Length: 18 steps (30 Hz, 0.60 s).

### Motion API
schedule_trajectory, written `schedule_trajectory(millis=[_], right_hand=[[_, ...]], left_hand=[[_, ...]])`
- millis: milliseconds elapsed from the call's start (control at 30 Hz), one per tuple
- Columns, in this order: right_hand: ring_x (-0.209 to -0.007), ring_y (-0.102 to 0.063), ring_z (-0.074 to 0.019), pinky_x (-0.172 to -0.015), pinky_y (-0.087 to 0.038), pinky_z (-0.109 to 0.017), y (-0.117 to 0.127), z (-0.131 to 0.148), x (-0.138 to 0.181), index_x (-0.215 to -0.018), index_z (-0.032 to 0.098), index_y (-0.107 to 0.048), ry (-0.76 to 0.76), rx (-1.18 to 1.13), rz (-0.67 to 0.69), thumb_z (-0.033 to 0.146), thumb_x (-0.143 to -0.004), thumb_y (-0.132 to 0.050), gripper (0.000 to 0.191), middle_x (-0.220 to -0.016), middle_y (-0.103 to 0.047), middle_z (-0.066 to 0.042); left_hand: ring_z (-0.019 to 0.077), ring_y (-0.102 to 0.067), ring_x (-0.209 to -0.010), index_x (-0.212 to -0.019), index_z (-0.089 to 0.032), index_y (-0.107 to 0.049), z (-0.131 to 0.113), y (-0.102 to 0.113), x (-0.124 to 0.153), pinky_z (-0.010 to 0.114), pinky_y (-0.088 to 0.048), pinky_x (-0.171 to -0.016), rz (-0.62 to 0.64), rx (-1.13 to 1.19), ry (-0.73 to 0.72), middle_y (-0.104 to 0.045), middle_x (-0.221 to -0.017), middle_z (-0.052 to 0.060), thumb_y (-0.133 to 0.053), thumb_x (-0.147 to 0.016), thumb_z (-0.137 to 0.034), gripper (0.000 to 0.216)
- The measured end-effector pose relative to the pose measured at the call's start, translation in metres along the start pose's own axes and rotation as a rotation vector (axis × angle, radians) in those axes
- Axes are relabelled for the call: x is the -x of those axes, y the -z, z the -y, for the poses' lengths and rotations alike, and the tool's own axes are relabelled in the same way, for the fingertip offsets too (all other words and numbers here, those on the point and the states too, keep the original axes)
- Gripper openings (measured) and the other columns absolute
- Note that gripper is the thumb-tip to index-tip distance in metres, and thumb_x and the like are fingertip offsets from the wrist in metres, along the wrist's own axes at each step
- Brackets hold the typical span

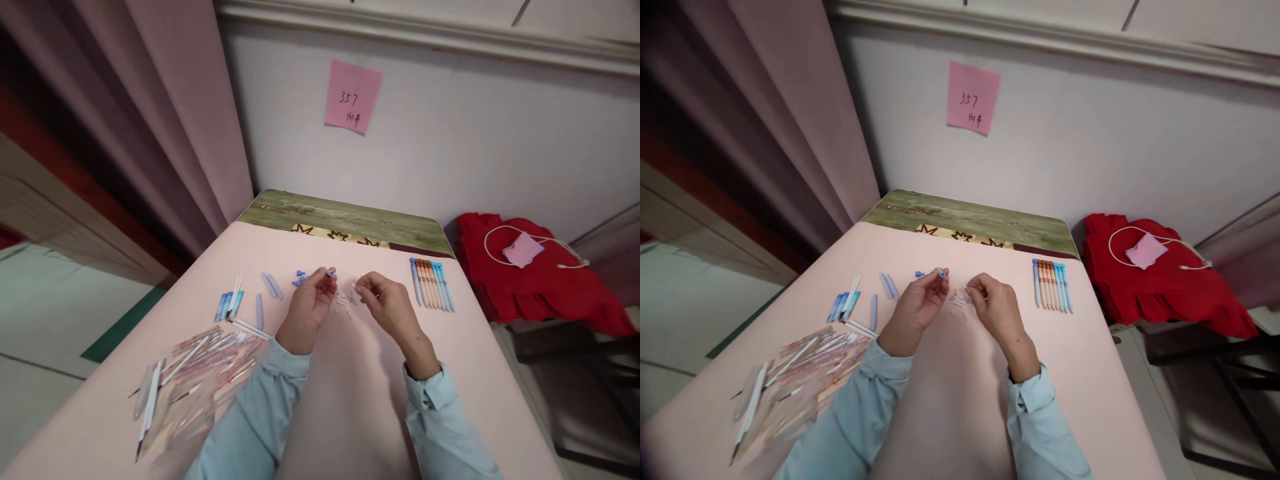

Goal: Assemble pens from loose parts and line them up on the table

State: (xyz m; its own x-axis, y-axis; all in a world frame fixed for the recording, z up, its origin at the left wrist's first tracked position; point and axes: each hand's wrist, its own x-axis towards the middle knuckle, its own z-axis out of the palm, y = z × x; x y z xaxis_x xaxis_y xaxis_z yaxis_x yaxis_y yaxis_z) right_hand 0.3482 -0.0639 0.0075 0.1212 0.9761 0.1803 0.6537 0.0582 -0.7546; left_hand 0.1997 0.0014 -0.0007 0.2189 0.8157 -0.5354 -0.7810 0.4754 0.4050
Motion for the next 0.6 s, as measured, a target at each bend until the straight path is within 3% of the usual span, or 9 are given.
schedule_trajectory(millis=[133,400,600], right_hand=[[-0.059,-0.059,-0.0135,-0.056,-0.041,-0.023,0.000,0.008,0.002,-0.085,0.021,-0.069,-0.023,-0.188,-0.022,0.031,-0.087,-0.060,0.014,-0.068,-0.067,0.001],[-0.060,-0.061,-0.0143,-0.059,-0.042,-0.023,0.000,0.005,0.000,-0.081,0.021,-0.071,-0.070,-0.020,-0.091,0.022,-0.081,-0.059,0.012,-0.068,-0.070,0.001],[-0.058,-0.059,-0.0135,-0.057,-0.041,-0.023,-0.002,0.013,0.002,-0.081,0.022,-0.064,-0.087,-0.091,-0.085,0.029,-0.081,-0.064,0.007,-0.067,-0.068,0.002]], left_hand=[[0.0093,-0.062,-0.057,-0.077,-0.010,-0.062,0.016,0.001,0.001,0.018,-0.052,-0.056,0.038,-0.052,0.033,-0.069,-0.071,0.006,-0.056,-0.087,-0.003,0.013],[0.0108,-0.063,-0.061,-0.086,-0.014,-0.058,0.034,0.001,0.008,0.022,-0.051,-0.062,0.087,-0.161,-0.123,-0.069,-0.076,0.005,-0.063,-0.079,-0.004,0.013],[0.0124,-0.064,-0.066,-0.089,-0.014,-0.058,0.042,0.000,0.013,0.024,-0.053,-0.067,0.096,-0.174,-0.193,-0.068,-0.076,0.004,-0.066,-0.076,-0.005,0.018]])
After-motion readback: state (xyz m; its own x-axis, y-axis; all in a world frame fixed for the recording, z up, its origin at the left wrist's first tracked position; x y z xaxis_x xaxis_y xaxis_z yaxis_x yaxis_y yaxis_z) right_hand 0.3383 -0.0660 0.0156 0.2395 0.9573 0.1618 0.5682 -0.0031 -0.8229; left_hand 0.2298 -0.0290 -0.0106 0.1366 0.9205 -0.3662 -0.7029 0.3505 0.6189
